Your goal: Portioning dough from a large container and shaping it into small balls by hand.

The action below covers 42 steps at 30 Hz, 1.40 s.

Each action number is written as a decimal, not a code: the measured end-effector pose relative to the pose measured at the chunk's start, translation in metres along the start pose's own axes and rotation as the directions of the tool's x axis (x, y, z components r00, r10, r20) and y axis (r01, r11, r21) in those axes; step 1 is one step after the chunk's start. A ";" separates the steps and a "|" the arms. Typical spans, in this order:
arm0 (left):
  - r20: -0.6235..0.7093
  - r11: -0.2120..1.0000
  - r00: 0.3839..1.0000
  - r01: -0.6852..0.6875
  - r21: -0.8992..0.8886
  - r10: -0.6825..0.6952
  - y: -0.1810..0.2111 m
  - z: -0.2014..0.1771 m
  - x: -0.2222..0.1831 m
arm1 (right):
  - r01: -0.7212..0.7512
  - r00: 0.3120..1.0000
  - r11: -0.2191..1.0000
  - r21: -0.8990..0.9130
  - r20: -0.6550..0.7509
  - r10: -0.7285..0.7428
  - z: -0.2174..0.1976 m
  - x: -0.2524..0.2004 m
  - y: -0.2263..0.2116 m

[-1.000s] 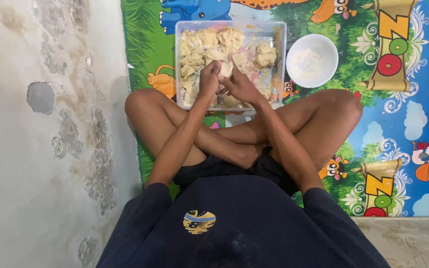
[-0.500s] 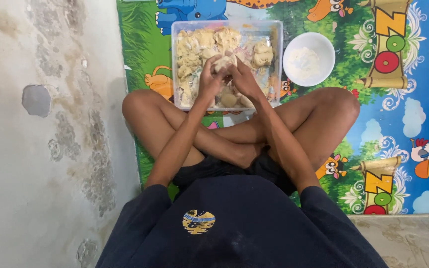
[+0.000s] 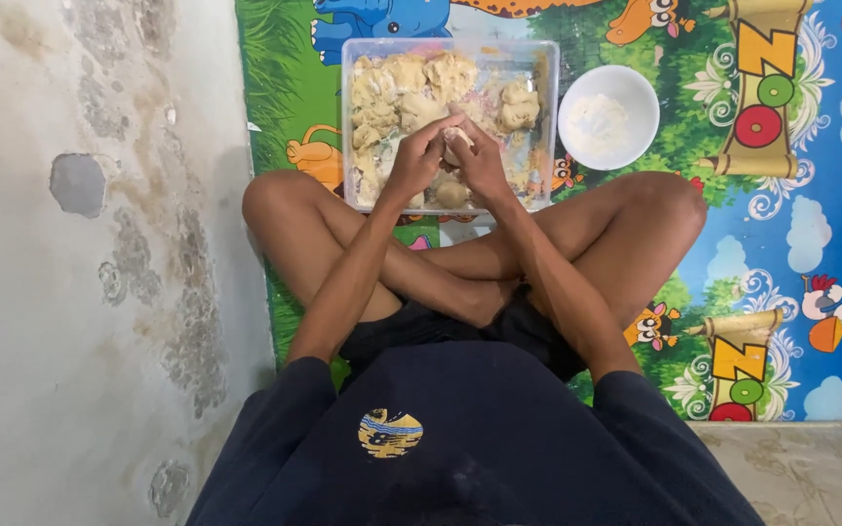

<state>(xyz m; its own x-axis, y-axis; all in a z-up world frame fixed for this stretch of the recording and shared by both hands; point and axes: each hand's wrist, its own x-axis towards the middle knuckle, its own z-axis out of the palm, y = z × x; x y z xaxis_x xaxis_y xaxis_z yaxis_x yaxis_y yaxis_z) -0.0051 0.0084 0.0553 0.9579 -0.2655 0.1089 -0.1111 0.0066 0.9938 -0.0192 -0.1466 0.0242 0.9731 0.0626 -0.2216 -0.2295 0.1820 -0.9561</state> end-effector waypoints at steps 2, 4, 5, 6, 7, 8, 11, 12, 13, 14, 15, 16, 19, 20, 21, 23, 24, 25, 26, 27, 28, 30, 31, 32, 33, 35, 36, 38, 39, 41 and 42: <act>0.062 0.978 0.997 0.050 -0.203 -0.038 -0.034 0.001 -0.001 | 0.131 0.989 0.983 -0.129 -0.056 -0.139 0.005 -0.006 -0.005; 0.126 0.916 0.991 0.101 -0.389 -0.055 -0.032 0.004 0.002 | 0.259 0.953 0.930 -0.260 -0.086 -0.289 0.012 -0.006 -0.014; 0.108 0.880 0.987 0.157 -0.448 -0.121 -0.014 0.008 0.000 | 0.282 0.937 0.915 -0.288 -0.125 -0.328 0.017 -0.008 -0.018; 0.095 0.837 0.978 0.209 -0.505 -0.187 0.004 0.012 -0.002 | 0.303 0.916 0.899 -0.317 -0.162 -0.366 0.022 -0.010 -0.022; 0.099 0.841 0.978 0.209 -0.499 -0.185 0.001 0.012 -0.004 | 0.306 0.914 0.900 -0.312 -0.166 -0.369 0.017 -0.007 -0.014; 0.090 0.885 0.978 0.206 -0.418 -0.186 -0.002 0.012 -0.006 | 0.250 0.942 0.938 -0.241 -0.162 -0.293 0.012 -0.005 -0.006; 0.042 0.866 0.961 0.264 -0.426 -0.272 -0.045 0.010 -0.007 | 0.043 0.995 0.993 -0.113 -0.084 -0.053 0.005 0.002 0.001; 0.018 0.795 0.934 0.314 -0.518 -0.357 -0.065 0.009 -0.006 | -0.107 0.994 0.992 -0.071 -0.013 0.107 0.003 0.004 0.000; 0.018 0.795 0.934 0.313 -0.519 -0.356 -0.078 0.005 -0.004 | -0.107 0.994 0.992 -0.072 -0.013 0.106 0.000 0.002 -0.005; 0.034 0.804 0.938 0.315 -0.503 -0.346 -0.092 0.000 -0.003 | -0.088 0.994 0.994 -0.071 0.061 0.092 -0.004 0.000 -0.011; 0.048 0.812 0.940 0.318 -0.489 -0.339 -0.105 -0.005 -0.003 | -0.072 0.987 0.995 -0.069 0.136 0.081 -0.007 -0.004 -0.016; 0.047 0.811 0.939 0.318 -0.491 -0.340 -0.102 -0.003 -0.002 | -0.074 0.987 0.995 -0.070 0.137 0.083 -0.005 -0.007 -0.027; 0.020 0.790 0.928 0.327 -0.518 -0.371 -0.097 -0.003 0.001 | -0.027 0.966 0.985 -0.172 0.248 0.070 -0.001 -0.014 -0.052; -0.001 0.829 0.930 0.326 -0.455 -0.367 -0.100 -0.005 0.003 | 0.042 0.960 0.961 -0.272 0.279 0.038 -0.003 -0.015 -0.054; -0.020 0.860 0.931 0.328 -0.391 -0.364 -0.102 -0.006 0.003 | 0.109 0.950 0.924 -0.368 0.312 0.012 -0.004 -0.017 -0.054; -0.100 0.923 0.921 0.363 -0.131 -0.376 -0.070 -0.002 0.001 | 0.166 0.931 0.852 -0.496 0.363 0.030 0.000 -0.027 -0.079; -0.180 0.909 0.913 0.392 0.141 -0.365 -0.054 0.001 0.000 | 0.226 0.911 0.763 -0.606 0.409 0.055 0.002 -0.032 -0.091; -0.182 0.910 0.913 0.391 0.140 -0.365 -0.049 0.003 -0.002 | 0.228 0.910 0.762 -0.606 0.410 0.055 0.006 -0.030 -0.087; -0.202 0.910 0.918 0.378 0.172 -0.343 -0.045 0.006 -0.004 | 0.184 0.926 0.705 -0.685 0.362 0.110 0.011 -0.029 -0.083; -0.223 0.908 0.921 0.364 0.205 -0.319 -0.041 0.008 -0.006 | 0.141 0.937 0.641 -0.755 0.310 0.160 0.016 -0.028 -0.079; -0.226 0.909 0.921 0.363 0.205 -0.317 -0.053 0.002 -0.005 | 0.144 0.936 0.640 -0.755 0.314 0.159 0.015 -0.025 -0.075; -0.090 0.912 0.929 0.370 0.174 -0.360 -0.079 -0.005 0.001 | 0.119 0.946 0.476 -0.871 0.245 0.212 0.009 -0.020 -0.069; -0.083 0.912 0.928 0.371 0.174 -0.362 -0.057 -0.004 0.003 | 0.112 0.947 0.476 -0.872 0.238 0.214 0.006 -0.020 -0.072; -0.061 0.913 0.917 0.399 0.087 -0.395 -0.035 -0.003 0.004 | 0.095 0.956 0.409 -0.908 0.197 0.216 0.004 -0.020 -0.074; -0.035 0.906 0.905 0.423 0.001 -0.423 -0.013 -0.003 0.008 | 0.076 0.965 0.339 -0.938 0.154 0.211 0.002 -0.018 -0.077; -0.013 0.902 0.902 0.431 -0.005 -0.431 0.010 0.001 0.002 | 0.097 0.970 0.276 -0.956 0.153 0.188 -0.007 -0.017 -0.070; 0.001 0.899 0.899 0.439 -0.012 -0.439 0.021 0.004 -0.001 | 0.123 0.973 0.212 -0.969 0.160 0.168 -0.014 -0.017 -0.066; 0.050 0.886 0.892 0.453 -0.098 -0.450 -0.038 0.009 -0.006 | 0.199 0.967 0.194 -0.960 0.225 0.119 -0.019 -0.018 -0.057; 0.079 0.868 0.886 0.463 -0.180 -0.457 -0.066 0.012 -0.007 | 0.294 0.948 0.174 -0.940 0.310 0.069 -0.022 -0.017 -0.054; 0.127 0.790 0.853 0.518 -0.329 -0.506 -0.052 0.015 -0.002 | 0.353 0.921 0.349 -0.868 0.389 0.036 -0.020 -0.025 -0.092; 0.170 0.686 0.816 0.561 -0.464 -0.552 -0.045 0.015 0.001 | 0.413 0.881 0.513 -0.753 0.473 -0.015 -0.017 -0.028 -0.112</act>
<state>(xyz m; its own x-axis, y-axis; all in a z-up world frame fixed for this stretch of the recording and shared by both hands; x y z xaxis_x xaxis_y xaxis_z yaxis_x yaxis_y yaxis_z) -0.0033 -0.0067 0.0099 0.7984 -0.3838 -0.4640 0.5835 0.3029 0.7535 -0.0200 -0.1858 0.1337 0.8516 0.5164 -0.0903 0.2986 -0.6195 -0.7260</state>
